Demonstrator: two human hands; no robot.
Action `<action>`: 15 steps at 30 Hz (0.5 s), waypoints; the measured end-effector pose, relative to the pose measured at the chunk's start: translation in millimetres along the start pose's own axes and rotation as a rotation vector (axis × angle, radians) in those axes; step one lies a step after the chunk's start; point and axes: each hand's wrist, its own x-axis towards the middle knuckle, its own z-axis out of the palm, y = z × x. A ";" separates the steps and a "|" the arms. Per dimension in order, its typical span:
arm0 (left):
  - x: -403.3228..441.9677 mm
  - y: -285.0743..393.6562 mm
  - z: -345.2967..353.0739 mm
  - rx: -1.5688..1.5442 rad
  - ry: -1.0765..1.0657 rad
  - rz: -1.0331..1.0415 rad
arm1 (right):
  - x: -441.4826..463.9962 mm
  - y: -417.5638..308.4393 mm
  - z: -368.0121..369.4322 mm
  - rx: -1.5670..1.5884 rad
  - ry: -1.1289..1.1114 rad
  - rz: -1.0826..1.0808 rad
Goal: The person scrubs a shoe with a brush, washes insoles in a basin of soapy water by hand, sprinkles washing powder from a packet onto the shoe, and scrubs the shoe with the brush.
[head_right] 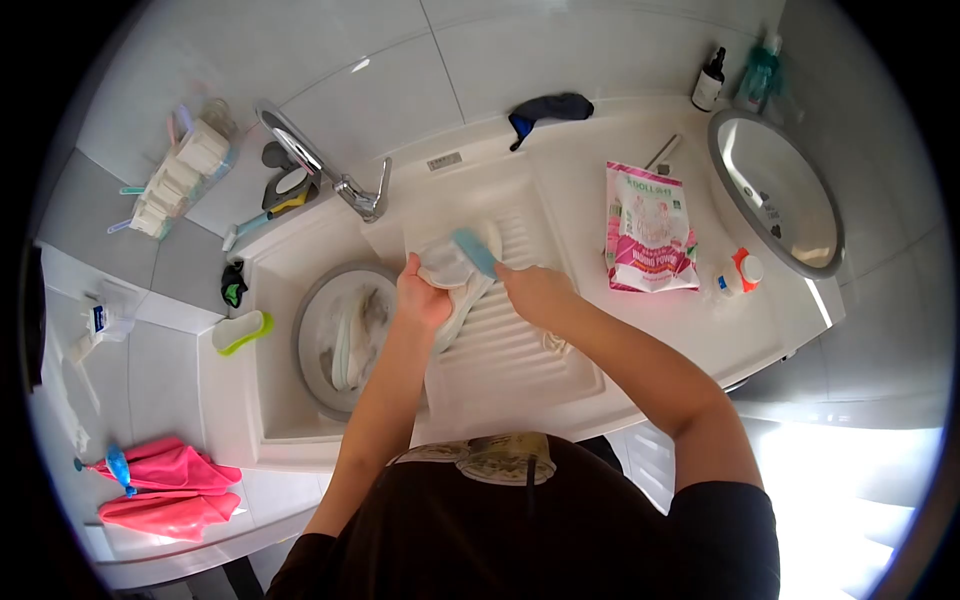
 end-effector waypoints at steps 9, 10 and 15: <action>-0.4 0.2 0.8 -0.056 -0.015 -0.023 | -3.1 1.0 2.1 -0.074 -0.045 0.040; -2.5 0.6 0.9 -0.061 -0.026 -0.037 | -6.4 -3.2 4.3 -0.050 -0.055 -0.005; -2.5 -0.5 -0.3 0.008 -0.057 0.001 | -7.0 -6.8 -0.9 -0.067 -0.112 -0.056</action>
